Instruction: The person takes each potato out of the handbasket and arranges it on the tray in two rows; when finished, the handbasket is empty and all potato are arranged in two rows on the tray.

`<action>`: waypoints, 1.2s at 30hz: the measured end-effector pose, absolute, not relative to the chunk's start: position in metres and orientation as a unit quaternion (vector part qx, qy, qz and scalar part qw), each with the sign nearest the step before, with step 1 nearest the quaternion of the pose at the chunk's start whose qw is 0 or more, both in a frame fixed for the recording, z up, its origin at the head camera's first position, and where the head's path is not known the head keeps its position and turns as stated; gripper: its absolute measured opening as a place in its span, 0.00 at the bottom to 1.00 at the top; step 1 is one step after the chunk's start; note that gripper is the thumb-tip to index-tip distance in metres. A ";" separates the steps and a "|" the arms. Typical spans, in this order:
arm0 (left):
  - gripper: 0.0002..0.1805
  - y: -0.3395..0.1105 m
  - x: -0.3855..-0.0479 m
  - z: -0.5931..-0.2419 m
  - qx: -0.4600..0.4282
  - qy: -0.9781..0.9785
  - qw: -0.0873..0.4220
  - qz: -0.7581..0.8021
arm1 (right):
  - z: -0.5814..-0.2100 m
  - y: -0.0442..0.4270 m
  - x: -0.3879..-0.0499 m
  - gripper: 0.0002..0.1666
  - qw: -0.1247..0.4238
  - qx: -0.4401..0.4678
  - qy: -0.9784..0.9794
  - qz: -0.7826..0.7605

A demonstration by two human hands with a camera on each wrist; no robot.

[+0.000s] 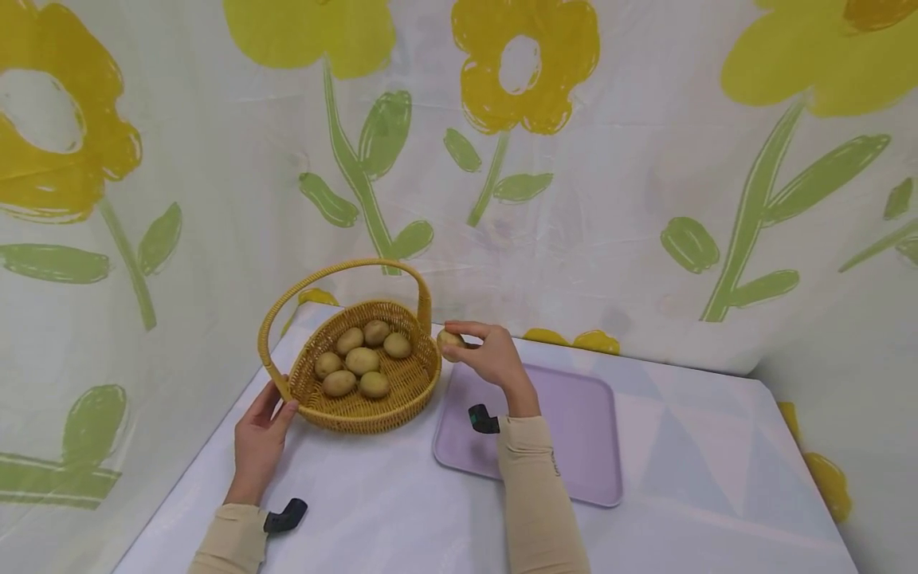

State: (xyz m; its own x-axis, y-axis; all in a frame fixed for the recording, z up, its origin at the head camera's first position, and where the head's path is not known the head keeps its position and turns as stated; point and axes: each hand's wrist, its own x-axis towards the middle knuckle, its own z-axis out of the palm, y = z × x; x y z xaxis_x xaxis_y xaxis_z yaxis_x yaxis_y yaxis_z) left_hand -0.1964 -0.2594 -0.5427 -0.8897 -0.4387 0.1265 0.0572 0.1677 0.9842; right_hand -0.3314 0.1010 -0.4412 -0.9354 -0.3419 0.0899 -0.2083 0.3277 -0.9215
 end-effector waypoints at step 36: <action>0.36 -0.257 -0.195 -0.535 0.141 -0.731 0.180 -0.642 | -0.477 0.112 -0.339 0.24 0.044 -0.118 0.878 -0.461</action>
State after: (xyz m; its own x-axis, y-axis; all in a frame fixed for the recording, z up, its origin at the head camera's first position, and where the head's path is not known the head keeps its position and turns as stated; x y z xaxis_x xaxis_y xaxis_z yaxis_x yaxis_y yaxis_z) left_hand -0.1955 -0.2565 -0.5354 -0.8957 -0.4369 0.0828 0.0257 0.1349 0.9905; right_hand -0.3393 0.1117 -0.4771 -0.9681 -0.2486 0.0319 -0.1674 0.5467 -0.8204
